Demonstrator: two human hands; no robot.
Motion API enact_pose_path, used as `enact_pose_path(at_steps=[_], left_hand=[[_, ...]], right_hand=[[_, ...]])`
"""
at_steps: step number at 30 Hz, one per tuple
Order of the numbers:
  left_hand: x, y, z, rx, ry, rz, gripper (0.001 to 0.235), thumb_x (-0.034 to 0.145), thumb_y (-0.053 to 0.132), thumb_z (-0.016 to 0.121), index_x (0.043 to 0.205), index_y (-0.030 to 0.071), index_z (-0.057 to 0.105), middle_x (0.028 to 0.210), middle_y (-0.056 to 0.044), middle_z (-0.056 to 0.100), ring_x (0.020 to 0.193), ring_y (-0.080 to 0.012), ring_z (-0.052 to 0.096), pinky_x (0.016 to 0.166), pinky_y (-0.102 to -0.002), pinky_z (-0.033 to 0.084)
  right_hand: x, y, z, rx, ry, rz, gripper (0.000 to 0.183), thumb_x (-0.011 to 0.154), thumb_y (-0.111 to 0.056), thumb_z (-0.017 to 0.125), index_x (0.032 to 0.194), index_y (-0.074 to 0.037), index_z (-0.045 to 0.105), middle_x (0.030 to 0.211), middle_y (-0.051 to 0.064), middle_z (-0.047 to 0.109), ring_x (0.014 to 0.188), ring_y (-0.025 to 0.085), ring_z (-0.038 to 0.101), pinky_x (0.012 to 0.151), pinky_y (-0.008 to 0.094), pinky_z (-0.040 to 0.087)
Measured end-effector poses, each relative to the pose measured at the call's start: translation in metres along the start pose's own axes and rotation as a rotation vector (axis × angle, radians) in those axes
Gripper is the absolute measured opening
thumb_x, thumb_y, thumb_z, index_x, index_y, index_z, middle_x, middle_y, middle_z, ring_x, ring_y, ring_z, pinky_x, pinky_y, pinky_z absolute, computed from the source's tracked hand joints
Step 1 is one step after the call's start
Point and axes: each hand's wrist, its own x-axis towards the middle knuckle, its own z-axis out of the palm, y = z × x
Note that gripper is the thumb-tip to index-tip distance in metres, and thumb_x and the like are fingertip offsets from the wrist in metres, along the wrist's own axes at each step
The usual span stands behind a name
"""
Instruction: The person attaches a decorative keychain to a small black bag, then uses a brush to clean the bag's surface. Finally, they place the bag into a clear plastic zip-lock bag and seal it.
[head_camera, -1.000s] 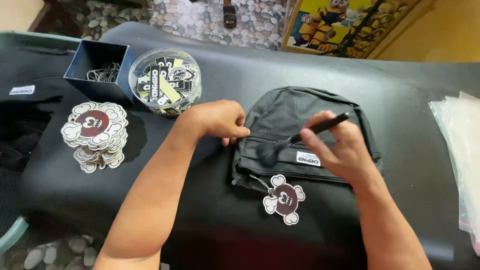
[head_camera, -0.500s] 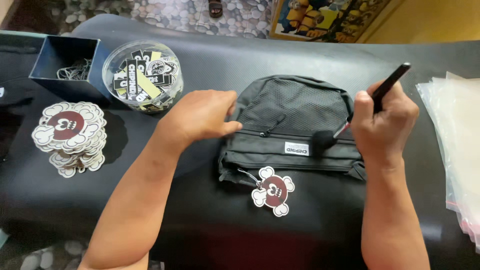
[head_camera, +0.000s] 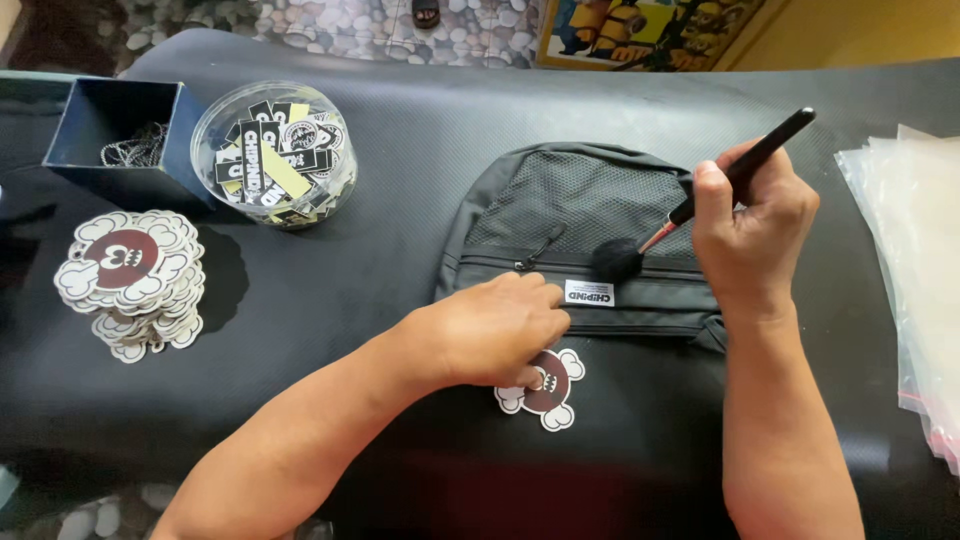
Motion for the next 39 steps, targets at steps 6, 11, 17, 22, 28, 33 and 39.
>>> enact_pose_path(at_steps=[6,11,17,22,28,33,39], left_hand=[[0.003,0.001,0.004,-0.061,-0.035,0.041,0.034,0.078,0.032,0.08,0.087,0.01,0.057,0.095,-0.007,0.057,0.091,-0.0294,0.052,0.078,-0.043,0.045],[-0.016,-0.003,-0.056,-0.467,-0.136,-0.044,0.019,0.086,0.029,0.067,0.094,0.018,0.054,0.086,-0.003,0.067,0.076,-0.0233,0.06,0.066,-0.04,0.044],[-0.026,-0.059,-0.059,-0.521,0.155,-0.342,0.039,0.092,0.026,0.056,0.128,0.013,0.048,0.103,-0.004,0.07,0.088,-0.0233,0.065,0.078,-0.038,0.047],[-0.02,-0.076,-0.042,-0.46,0.218,-0.56,0.041,0.093,0.039,0.061,0.127,0.014,0.057,0.098,0.004,0.071,0.096,-0.0198,0.066,0.082,-0.036,0.047],[-0.021,-0.085,-0.031,-0.042,0.425,-0.506,0.039,0.092,0.039,0.068,0.115,0.009,0.057,0.106,-0.013,0.059,0.103,-0.0361,0.055,0.086,-0.051,0.047],[-0.022,-0.084,-0.03,-0.064,0.272,-0.65,0.054,0.094,0.057,0.066,0.113,0.008,0.056,0.111,-0.016,0.06,0.108,-0.0397,0.058,0.088,-0.054,0.048],[-0.03,-0.082,-0.037,-0.093,0.216,-0.615,0.048,0.095,0.04,0.066,0.124,0.004,0.053,0.107,-0.017,0.06,0.11,-0.0402,0.064,0.092,-0.055,0.054]], right_hand=[[0.0,0.001,0.0,0.042,-0.016,0.001,0.012,0.108,-0.011,0.065,0.101,-0.001,0.061,0.085,0.007,0.06,0.076,0.022,0.054,0.071,0.038,0.042],[0.001,-0.003,0.001,0.14,-0.037,0.083,0.009,0.108,-0.01,0.065,0.103,-0.003,0.061,0.082,0.006,0.059,0.069,0.017,0.056,0.066,0.033,0.045],[0.003,-0.025,-0.002,0.271,-0.051,0.191,0.011,0.11,-0.011,0.064,0.103,-0.005,0.058,0.072,0.006,0.057,0.058,0.015,0.059,0.058,0.029,0.046],[0.001,-0.029,-0.003,0.337,-0.048,0.152,0.011,0.112,-0.008,0.062,0.105,-0.002,0.057,0.071,0.008,0.058,0.059,0.017,0.061,0.06,0.029,0.049],[-0.003,-0.038,-0.013,0.711,-0.43,0.189,0.007,0.103,-0.007,0.06,0.101,-0.001,0.058,0.089,0.013,0.064,0.064,0.022,0.066,0.063,0.029,0.057],[-0.006,0.011,-0.027,-0.143,0.033,-0.061,0.014,0.108,-0.008,0.068,0.098,0.002,0.063,0.077,0.01,0.053,0.067,0.024,0.049,0.065,0.044,0.039],[-0.002,-0.055,-0.008,0.509,-0.413,-0.069,0.005,0.09,-0.006,0.073,0.086,-0.004,0.07,0.063,0.008,0.066,0.06,0.019,0.066,0.067,0.029,0.051]])
